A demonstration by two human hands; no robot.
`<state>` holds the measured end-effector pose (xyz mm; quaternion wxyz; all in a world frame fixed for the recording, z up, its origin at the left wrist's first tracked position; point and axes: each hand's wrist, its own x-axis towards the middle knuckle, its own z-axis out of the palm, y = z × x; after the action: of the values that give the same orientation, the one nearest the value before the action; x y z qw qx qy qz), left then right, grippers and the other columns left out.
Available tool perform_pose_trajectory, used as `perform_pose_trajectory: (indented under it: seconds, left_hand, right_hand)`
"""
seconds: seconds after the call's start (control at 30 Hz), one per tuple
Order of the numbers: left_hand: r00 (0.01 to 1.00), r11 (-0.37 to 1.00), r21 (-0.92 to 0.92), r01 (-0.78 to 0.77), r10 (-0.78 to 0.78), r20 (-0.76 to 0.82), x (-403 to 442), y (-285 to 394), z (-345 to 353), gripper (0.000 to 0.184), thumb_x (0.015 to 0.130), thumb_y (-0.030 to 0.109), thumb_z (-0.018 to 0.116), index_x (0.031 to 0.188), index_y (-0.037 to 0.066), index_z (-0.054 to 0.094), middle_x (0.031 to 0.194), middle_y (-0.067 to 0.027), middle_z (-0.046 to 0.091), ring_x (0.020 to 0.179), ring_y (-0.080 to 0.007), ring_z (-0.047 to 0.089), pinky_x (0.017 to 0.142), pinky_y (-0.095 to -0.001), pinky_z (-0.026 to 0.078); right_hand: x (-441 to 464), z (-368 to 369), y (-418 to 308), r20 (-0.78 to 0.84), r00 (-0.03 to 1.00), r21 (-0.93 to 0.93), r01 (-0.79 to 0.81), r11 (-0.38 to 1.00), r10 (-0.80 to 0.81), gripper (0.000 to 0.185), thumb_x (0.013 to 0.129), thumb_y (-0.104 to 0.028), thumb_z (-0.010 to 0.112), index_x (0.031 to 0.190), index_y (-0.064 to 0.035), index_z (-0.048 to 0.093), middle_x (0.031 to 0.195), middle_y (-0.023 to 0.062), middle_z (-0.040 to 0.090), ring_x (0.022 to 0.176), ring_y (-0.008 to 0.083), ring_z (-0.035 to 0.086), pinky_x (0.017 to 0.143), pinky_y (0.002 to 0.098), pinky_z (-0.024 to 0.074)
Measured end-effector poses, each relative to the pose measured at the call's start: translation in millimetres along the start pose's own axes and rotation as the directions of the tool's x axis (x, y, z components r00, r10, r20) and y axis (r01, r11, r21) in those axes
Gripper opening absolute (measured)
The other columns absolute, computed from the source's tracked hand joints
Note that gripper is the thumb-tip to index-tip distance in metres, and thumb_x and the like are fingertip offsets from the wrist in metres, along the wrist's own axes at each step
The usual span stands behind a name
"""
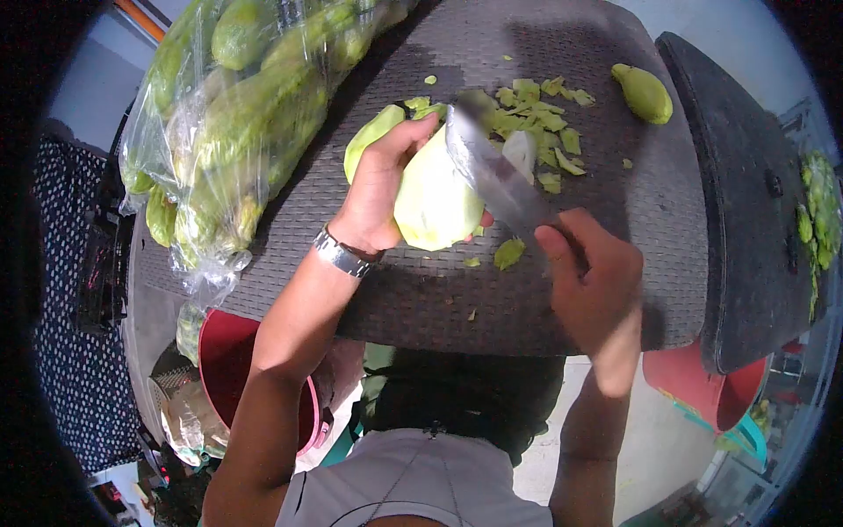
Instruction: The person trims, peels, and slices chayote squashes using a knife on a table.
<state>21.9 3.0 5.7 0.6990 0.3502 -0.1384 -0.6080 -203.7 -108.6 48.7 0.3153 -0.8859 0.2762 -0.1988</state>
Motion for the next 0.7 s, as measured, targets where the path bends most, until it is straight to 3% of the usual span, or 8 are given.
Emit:
perform_pose_trajectory:
  seconds: [0.13, 0.2, 0.3, 0.4, 0.6, 0.7]
  left_hand:
    - [0.983, 0.99, 0.089, -0.114, 0.125, -0.133, 1, 0, 6, 0.05, 0.108, 0.044, 0.048, 0.119, -0.002, 0.065, 0.104, -0.0185, 0.074, 0.086, -0.0305, 0.076, 0.074, -0.0481, 0.066]
    - [0.973, 0.986, 0.09, -0.143, 0.156, -0.171, 2, 2, 10, 0.05, 0.109, 0.044, 0.048, 0.116, -0.002, 0.066, 0.103, -0.0179, 0.075, 0.086, -0.0306, 0.076, 0.076, -0.0474, 0.066]
    - [0.981, 0.988, 0.035, -0.153, 0.156, -0.114, 3, 4, 4, 0.05, 0.109, 0.045, 0.049, 0.115, -0.002, 0.066, 0.101, -0.0171, 0.075, 0.085, -0.0304, 0.076, 0.078, -0.0455, 0.065]
    - [0.98, 0.985, 0.009, -0.174, 0.174, -0.099, 4, 4, 3, 0.049, 0.109, 0.043, 0.049, 0.117, -0.003, 0.065, 0.103, -0.0182, 0.075, 0.087, -0.0326, 0.076, 0.081, -0.047, 0.065]
    - [0.966, 0.972, 0.126, -0.197, 0.215, -0.146, 6, 6, 1, 0.051, 0.11, 0.043, 0.047, 0.116, -0.004, 0.066, 0.1, -0.0175, 0.075, 0.086, -0.0312, 0.076, 0.079, -0.046, 0.065]
    - [0.951, 0.945, 0.256, -0.205, 0.254, -0.177, 9, 4, -5, 0.051, 0.11, 0.043, 0.047, 0.113, -0.004, 0.068, 0.099, -0.0153, 0.075, 0.085, -0.027, 0.075, 0.077, -0.0407, 0.064]
  right_hand:
    - [2, -12, 14, 0.163, 0.979, 0.11, -0.142, 0.984, 0.123, 0.015, 0.098, -0.017, 0.071, 0.097, -0.0021, 0.069, 0.064, 0.0126, 0.059, 0.055, 0.0156, 0.056, 0.054, 0.0318, 0.0415]
    - [3, -18, 19, 0.282, 0.94, 0.257, -0.267, 0.929, 0.192, 0.018, 0.099, -0.019, 0.071, 0.098, -0.0019, 0.07, 0.063, 0.0108, 0.059, 0.055, 0.0124, 0.054, 0.053, 0.0306, 0.0399]
    - [4, -15, 18, 0.152, 0.942, 0.224, -0.326, 0.918, 0.298, 0.02, 0.098, -0.021, 0.072, 0.098, -0.001, 0.07, 0.062, 0.0087, 0.057, 0.056, 0.0092, 0.052, 0.054, 0.0296, 0.0395]
    - [6, -4, 22, 0.034, 0.995, 0.002, -0.096, 0.995, 0.095, 0.02, 0.099, -0.021, 0.072, 0.099, -0.0011, 0.07, 0.067, 0.0117, 0.063, 0.058, 0.0145, 0.06, 0.057, 0.0322, 0.0438]
    - [7, 9, 19, -0.076, 0.993, -0.112, 0.085, 0.99, -0.094, 0.015, 0.095, -0.018, 0.074, 0.099, -0.0035, 0.071, 0.086, 0.0175, 0.073, 0.073, 0.0375, 0.072, 0.065, 0.0411, 0.0533]
    - [3, 3, 9, -0.065, 0.993, -0.197, 0.08, 0.977, -0.094, 0.014, 0.094, -0.016, 0.075, 0.1, -0.0039, 0.072, 0.088, 0.0175, 0.074, 0.078, 0.0387, 0.073, 0.067, 0.042, 0.055]
